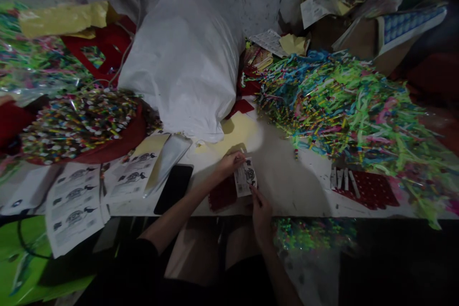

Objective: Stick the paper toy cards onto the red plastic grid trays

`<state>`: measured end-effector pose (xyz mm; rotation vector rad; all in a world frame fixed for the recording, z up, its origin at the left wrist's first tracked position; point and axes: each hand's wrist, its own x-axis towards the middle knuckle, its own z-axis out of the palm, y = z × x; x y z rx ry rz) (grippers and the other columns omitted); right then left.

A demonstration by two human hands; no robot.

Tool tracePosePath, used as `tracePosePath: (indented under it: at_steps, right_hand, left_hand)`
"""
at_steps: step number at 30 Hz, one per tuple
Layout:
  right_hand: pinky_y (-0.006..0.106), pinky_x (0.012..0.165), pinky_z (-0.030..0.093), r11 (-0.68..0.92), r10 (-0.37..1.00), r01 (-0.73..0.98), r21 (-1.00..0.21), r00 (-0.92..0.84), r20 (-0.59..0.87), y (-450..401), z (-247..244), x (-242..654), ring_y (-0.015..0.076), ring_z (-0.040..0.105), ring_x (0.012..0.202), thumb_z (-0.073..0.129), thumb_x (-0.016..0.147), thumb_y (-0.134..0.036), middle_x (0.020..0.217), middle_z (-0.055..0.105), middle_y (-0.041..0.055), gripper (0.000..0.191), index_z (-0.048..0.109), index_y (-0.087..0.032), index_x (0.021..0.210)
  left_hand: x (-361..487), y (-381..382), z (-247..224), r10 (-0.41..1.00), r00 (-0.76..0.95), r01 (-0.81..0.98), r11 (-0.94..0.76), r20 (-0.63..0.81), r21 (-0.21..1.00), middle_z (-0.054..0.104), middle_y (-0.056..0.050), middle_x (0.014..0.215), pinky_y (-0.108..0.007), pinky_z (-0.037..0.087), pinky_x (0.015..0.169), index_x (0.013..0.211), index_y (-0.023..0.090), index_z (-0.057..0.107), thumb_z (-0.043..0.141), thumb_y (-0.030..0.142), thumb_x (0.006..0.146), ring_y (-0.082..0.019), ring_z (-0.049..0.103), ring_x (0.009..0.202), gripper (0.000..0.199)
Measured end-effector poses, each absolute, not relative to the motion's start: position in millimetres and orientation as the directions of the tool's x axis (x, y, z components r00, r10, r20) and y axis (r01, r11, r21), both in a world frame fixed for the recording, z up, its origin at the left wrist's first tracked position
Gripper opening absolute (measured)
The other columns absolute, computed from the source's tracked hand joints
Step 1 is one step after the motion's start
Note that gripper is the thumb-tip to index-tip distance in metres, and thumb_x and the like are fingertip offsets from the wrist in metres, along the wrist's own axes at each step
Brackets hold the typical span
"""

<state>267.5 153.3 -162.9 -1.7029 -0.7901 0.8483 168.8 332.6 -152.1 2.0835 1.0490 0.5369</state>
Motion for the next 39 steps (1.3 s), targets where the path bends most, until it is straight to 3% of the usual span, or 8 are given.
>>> tracePosePath:
  at_steps: [4, 7, 13, 27, 32, 39]
  right_hand:
    - [0.031, 0.058, 0.050, -0.300, 0.824, 0.077, -0.951, 0.523, -0.218, 154, -162, 267, 0.0184, 0.062, 0.054, 0.044, 0.079, -0.048, 0.088, 0.073, 0.0090, 0.050, 0.068, -0.014, 0.107]
    - [0.031, 0.059, 0.051, -0.305, 0.812, 0.036, -0.952, 0.532, -0.240, 155, -162, 264, 0.0184, 0.063, 0.054, 0.046, 0.077, -0.051, 0.088, 0.073, 0.0107, 0.054, 0.067, -0.013, 0.107]
    - [0.031, 0.056, 0.052, -0.294, 0.804, -0.025, -0.955, 0.534, -0.262, 157, -167, 263, 0.0164, 0.062, 0.052, 0.047, 0.077, -0.053, 0.096, 0.071, 0.0111, 0.053, 0.067, -0.013, 0.107]
    - [0.031, 0.053, 0.054, -0.301, 0.786, -0.084, -0.950, 0.542, -0.297, 159, -170, 266, 0.0169, 0.064, 0.052, 0.049, 0.076, -0.050, 0.094, 0.070, 0.0102, 0.048, 0.066, -0.014, 0.104]
    - [0.030, 0.052, 0.053, -0.320, 0.788, -0.055, -0.946, 0.538, -0.298, 161, -171, 267, 0.0168, 0.063, 0.052, 0.050, 0.074, -0.050, 0.087, 0.070, 0.0094, 0.049, 0.063, -0.012, 0.101]
    - [0.031, 0.045, 0.052, -0.340, 0.766, -0.169, -0.925, 0.522, -0.376, 164, -168, 269, 0.0179, 0.061, 0.046, 0.054, 0.068, -0.051, 0.065, 0.064, 0.0011, 0.038, 0.054, -0.018, 0.089]
  left_hand:
    - [168, 325, -156, 0.813, 0.562, 0.536, -0.499, 0.153, 0.681, 0.068, -0.003, 0.089, -0.032, 0.044, 0.085, 0.089, 0.020, 0.061, 0.051, 0.029, 0.087, -0.018, 0.062, 0.086, 0.013]
    - [168, 322, -162, 0.804, 0.552, 0.557, -0.554, 0.223, 0.619, 0.068, -0.005, 0.095, -0.037, 0.040, 0.091, 0.089, 0.020, 0.060, 0.052, 0.026, 0.087, -0.020, 0.060, 0.095, 0.010]
    - [167, 321, -168, 0.784, 0.552, 0.577, -0.605, 0.285, 0.548, 0.068, -0.004, 0.095, -0.035, 0.043, 0.087, 0.091, 0.020, 0.060, 0.053, 0.024, 0.087, -0.019, 0.061, 0.094, 0.008]
    - [168, 317, -171, 0.787, 0.553, 0.629, -0.609, 0.273, 0.483, 0.067, -0.006, 0.100, -0.035, 0.041, 0.089, 0.096, 0.020, 0.059, 0.051, 0.027, 0.088, -0.020, 0.060, 0.097, 0.013]
    - [170, 317, -175, 0.797, 0.546, 0.652, -0.597, 0.256, 0.467, 0.067, -0.006, 0.097, -0.035, 0.041, 0.089, 0.095, 0.019, 0.060, 0.051, 0.028, 0.089, -0.021, 0.059, 0.095, 0.014]
    - [170, 317, -178, 0.816, 0.525, 0.697, -0.575, 0.240, 0.429, 0.064, -0.007, 0.102, -0.036, 0.039, 0.090, 0.098, 0.020, 0.060, 0.050, 0.030, 0.089, -0.023, 0.057, 0.099, 0.016]
